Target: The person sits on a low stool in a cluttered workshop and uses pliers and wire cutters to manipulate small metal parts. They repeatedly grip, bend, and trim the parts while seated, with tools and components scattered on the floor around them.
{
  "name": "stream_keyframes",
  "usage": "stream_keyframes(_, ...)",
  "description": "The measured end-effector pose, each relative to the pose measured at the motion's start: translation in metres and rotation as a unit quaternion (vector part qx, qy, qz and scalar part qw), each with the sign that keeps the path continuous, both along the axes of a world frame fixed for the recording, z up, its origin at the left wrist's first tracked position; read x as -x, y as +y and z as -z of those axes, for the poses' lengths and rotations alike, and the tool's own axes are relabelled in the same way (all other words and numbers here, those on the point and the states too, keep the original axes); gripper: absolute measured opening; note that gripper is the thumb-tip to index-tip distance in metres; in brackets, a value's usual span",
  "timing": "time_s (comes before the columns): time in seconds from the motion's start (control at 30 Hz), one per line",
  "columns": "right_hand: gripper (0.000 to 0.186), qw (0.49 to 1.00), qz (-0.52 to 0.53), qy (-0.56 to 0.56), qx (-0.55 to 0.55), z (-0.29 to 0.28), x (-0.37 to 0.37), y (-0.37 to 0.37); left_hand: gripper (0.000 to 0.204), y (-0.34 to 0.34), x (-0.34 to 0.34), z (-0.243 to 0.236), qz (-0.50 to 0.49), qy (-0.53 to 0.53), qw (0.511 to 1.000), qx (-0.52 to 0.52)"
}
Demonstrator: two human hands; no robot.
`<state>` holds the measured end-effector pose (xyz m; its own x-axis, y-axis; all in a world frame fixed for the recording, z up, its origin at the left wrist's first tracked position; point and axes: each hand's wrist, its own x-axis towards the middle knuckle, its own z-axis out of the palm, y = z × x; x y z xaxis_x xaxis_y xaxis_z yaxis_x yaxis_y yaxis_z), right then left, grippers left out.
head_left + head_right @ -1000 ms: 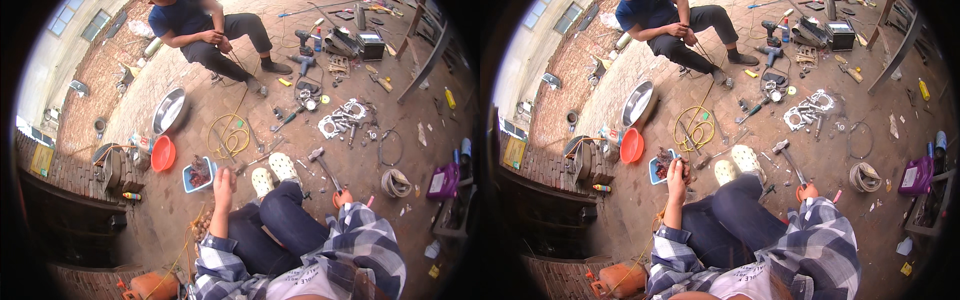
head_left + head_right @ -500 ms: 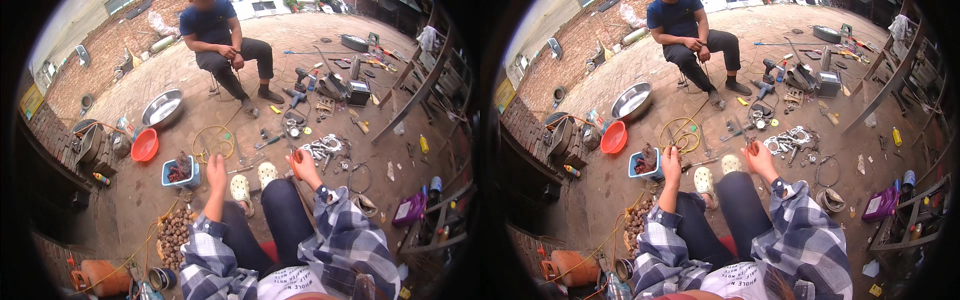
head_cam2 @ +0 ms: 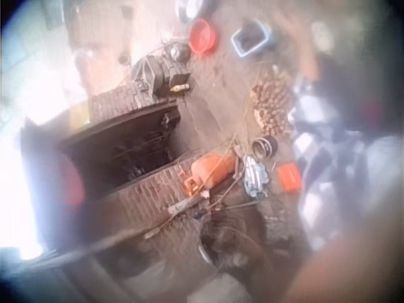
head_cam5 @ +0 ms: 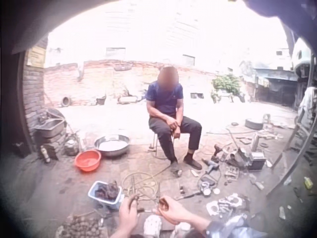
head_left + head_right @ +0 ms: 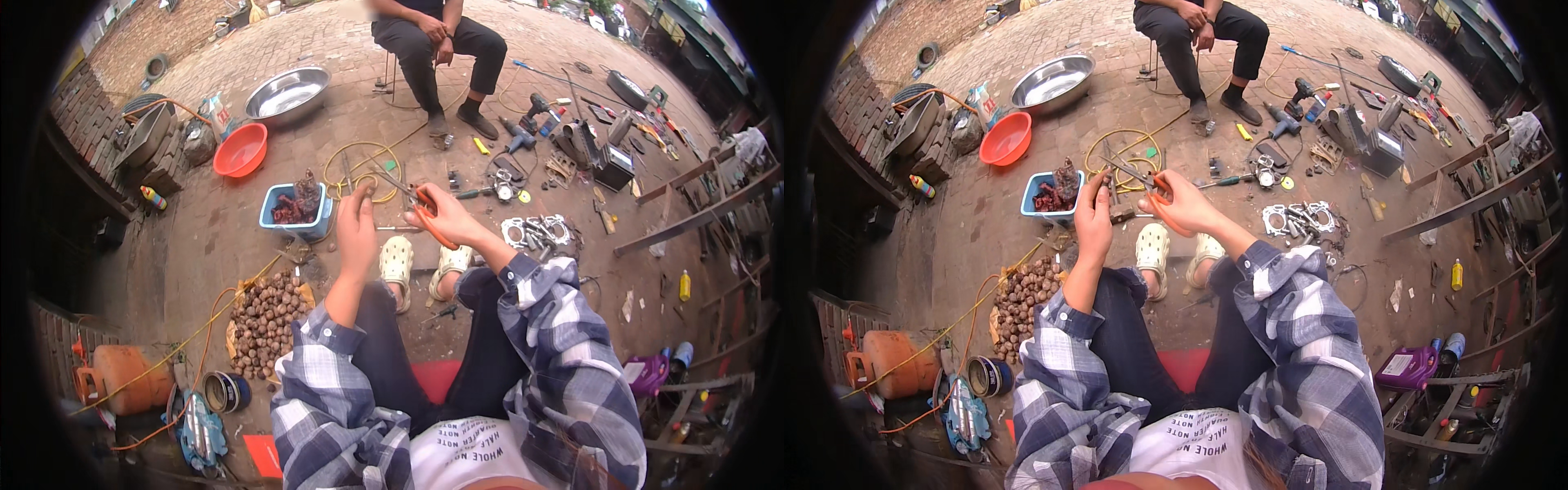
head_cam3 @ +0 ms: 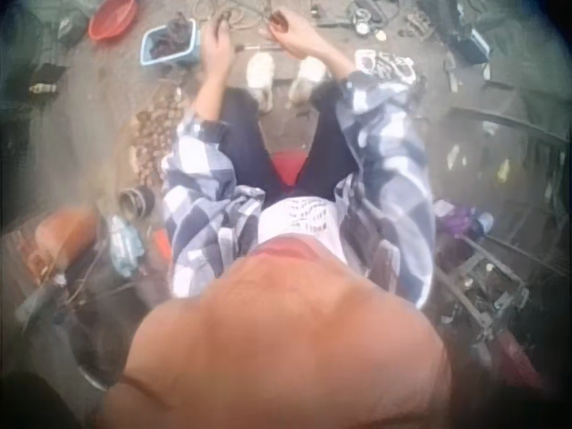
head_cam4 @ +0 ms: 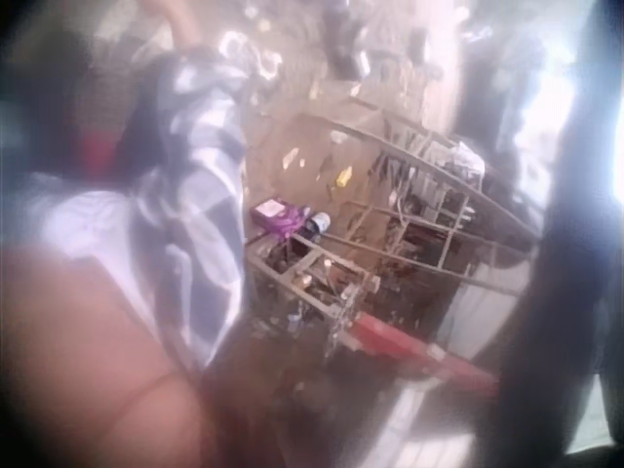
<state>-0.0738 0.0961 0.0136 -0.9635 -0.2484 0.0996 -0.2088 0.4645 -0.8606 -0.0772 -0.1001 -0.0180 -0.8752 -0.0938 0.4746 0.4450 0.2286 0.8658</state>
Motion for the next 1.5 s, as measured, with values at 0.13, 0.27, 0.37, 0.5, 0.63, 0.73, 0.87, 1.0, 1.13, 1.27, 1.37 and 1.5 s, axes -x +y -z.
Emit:
stream_keyframes(0.13, 0.072, 0.996, -0.067, 0.014, -0.058, 0.017, -0.013, -0.002, 0.026, -0.004, -0.006, -0.01, -0.011, 0.006, 0.999, -0.036)
stream_keyframes(0.27, 0.073, 0.993, -0.061, 0.056, -0.089, 0.014, -0.015, -0.006, 0.023, -0.003, -0.001, -0.012, -0.012, -0.02, 0.999, -0.035)
stream_keyframes(0.37, 0.073, 0.994, -0.036, 0.06, -0.079, 0.014, -0.013, -0.007, 0.024, 0.001, -0.001, -0.009, -0.011, -0.039, 0.999, -0.023)
stream_keyframes(0.5, 0.072, 0.996, -0.021, 0.053, -0.071, 0.012, -0.01, -0.009, 0.025, 0.005, -0.001, -0.014, -0.003, -0.06, 0.998, -0.005)
stream_keyframes(0.63, 0.071, 0.991, -0.022, 0.086, -0.101, 0.013, -0.009, -0.008, 0.025, 0.006, -0.001, -0.012, 0.02, -0.093, 0.995, -0.032)
stream_keyframes(0.73, 0.071, 0.992, -0.006, 0.08, -0.096, 0.011, -0.011, -0.011, 0.029, 0.008, -0.003, -0.012, 0.053, -0.109, 0.99, -0.069)
stream_keyframes(0.87, 0.071, 0.994, -0.002, 0.074, -0.084, 0.01, -0.009, -0.006, 0.032, 0.008, -0.005, -0.013, 0.095, -0.112, 0.989, -0.015)
stream_keyframes(1.0, 0.069, 0.994, -0.015, 0.087, -0.067, 0.014, -0.007, 0.002, 0.034, 0.008, -0.008, -0.013, 0.129, -0.09, 0.987, 0.02)
stream_keyframes(1.13, 0.069, 0.991, -0.029, 0.104, -0.085, 0.01, -0.009, 0.007, 0.035, 0.006, -0.011, -0.014, 0.137, -0.092, 0.986, 0.034)
stream_keyframes(1.27, 0.069, 0.989, -0.029, 0.08, -0.118, 0.003, -0.013, 0.006, 0.034, 0.006, -0.01, -0.013, 0.109, -0.052, 0.989, 0.084)
stream_keyframes(1.37, 0.069, 0.994, -0.027, 0.058, -0.089, 0.0, -0.018, 0.003, 0.033, 0.006, -0.01, -0.018, 0.096, -0.032, 0.989, 0.105)
stream_keyframes(1.5, 0.071, 0.997, -0.027, 0.023, -0.064, 0.001, -0.024, 0.0, 0.03, 0.006, -0.01, -0.017, 0.105, -0.033, 0.989, 0.094)
